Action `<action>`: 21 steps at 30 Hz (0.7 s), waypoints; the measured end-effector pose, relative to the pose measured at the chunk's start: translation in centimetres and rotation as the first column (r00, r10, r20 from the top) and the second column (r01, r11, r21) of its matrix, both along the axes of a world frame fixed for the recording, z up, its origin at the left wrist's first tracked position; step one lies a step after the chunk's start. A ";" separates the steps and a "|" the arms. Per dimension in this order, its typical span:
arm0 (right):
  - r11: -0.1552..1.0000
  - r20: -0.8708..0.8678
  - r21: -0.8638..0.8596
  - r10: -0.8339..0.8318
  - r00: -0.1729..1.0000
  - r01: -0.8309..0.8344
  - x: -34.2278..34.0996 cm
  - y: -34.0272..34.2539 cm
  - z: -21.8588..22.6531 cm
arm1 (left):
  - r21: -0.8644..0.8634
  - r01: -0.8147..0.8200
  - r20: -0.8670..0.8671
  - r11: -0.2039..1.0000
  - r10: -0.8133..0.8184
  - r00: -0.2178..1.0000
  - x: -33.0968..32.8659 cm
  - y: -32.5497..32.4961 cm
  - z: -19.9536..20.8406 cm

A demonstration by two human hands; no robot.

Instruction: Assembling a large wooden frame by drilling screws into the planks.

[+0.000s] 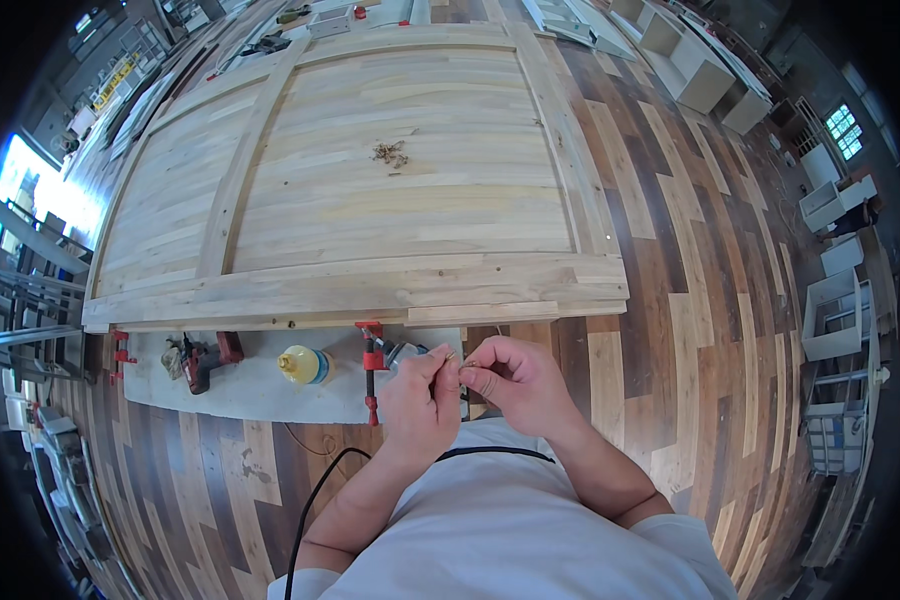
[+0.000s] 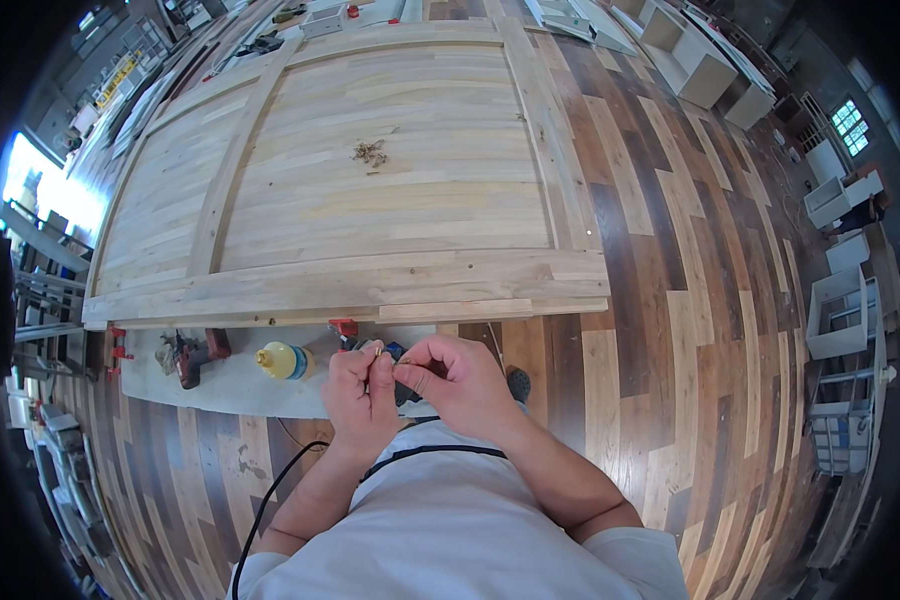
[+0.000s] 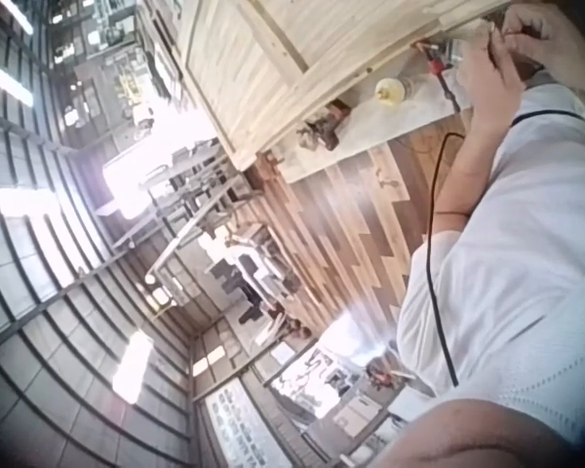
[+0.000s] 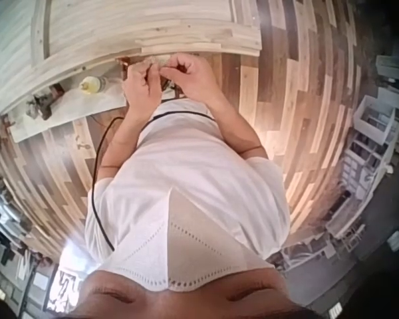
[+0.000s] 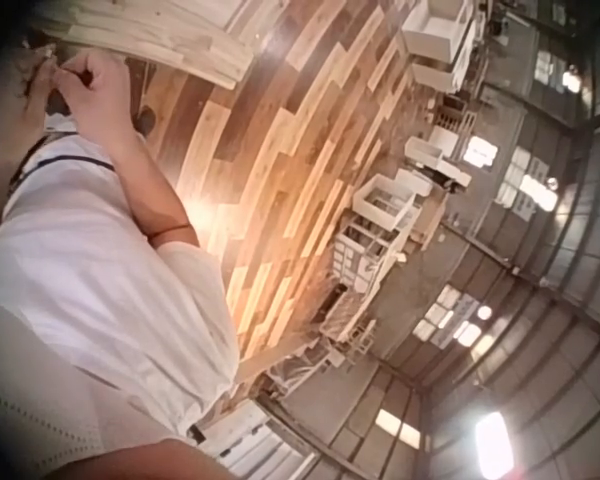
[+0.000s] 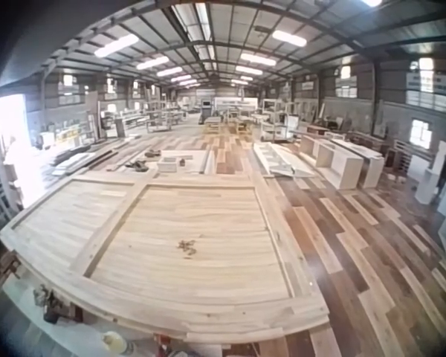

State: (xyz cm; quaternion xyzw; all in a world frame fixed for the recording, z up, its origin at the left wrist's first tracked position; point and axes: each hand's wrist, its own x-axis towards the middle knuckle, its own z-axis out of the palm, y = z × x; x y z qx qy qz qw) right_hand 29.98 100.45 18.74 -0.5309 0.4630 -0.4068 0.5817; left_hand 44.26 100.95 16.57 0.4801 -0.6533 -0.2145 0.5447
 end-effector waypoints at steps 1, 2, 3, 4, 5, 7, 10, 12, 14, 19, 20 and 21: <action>0.997 0.041 0.075 -0.001 0.999 -0.002 0.0 0.0 -0.4 | -0.072 -0.012 0.093 0.997 0.019 0.996 0.2 -0.1 0.2; 0.989 0.081 0.150 -0.006 0.997 -0.007 0.1 0.0 -0.6 | -0.145 -0.017 0.183 0.989 0.044 0.982 0.3 -0.2 0.3; 0.989 0.081 0.150 -0.004 0.997 -0.008 0.2 0.1 -0.7 | -0.145 -0.018 0.183 0.989 0.045 0.982 0.4 -0.2 0.2; 0.981 0.176 0.194 -0.009 0.984 -0.026 0.3 0.2 -0.8 | -0.144 -0.013 0.174 0.989 0.038 0.984 0.5 -0.1 0.0; 0.971 0.269 0.236 -0.018 0.963 -0.048 0.5 0.2 -0.9 | -0.144 -0.007 0.164 0.990 0.030 0.986 0.6 -0.1 -0.2; 0.973 0.289 0.224 -0.008 0.957 -0.060 0.7 0.1 -1.1 | -0.035 -0.005 0.083 0.999 0.008 0.997 0.6 0.2 -0.5; 0.978 0.342 0.189 0.021 0.939 -0.090 0.6 0.1 -2.0 | 0.241 0.130 -0.334 0.962 -0.043 0.942 0.2 0.3 -0.2; 0.980 0.375 0.163 0.044 0.926 -0.112 0.5 0.0 -2.7 | 0.348 0.294 -0.630 0.890 -0.010 0.777 0.1 0.2 0.3; 0.995 0.337 0.101 -0.038 0.941 0.004 0.3 -0.1 -3.3 | 0.419 0.417 -0.771 0.806 0.073 0.632 0.5 -0.1 0.8; 0.987 0.299 0.101 -0.149 0.942 0.124 -2.8 -1.2 -3.5 | 0.419 0.457 -0.808 0.784 0.093 0.582 2.2 -1.1 2.0; 0.981 0.290 0.135 -0.172 0.941 0.138 -3.2 -1.3 -3.5 | 0.429 0.489 -0.828 0.759 0.114 0.549 2.3 -1.2 2.1; 0.982 0.292 0.132 -0.168 0.942 0.134 -3.6 -1.3 -3.5 | 0.436 0.522 -0.846 0.733 0.135 0.516 2.4 -1.3 2.1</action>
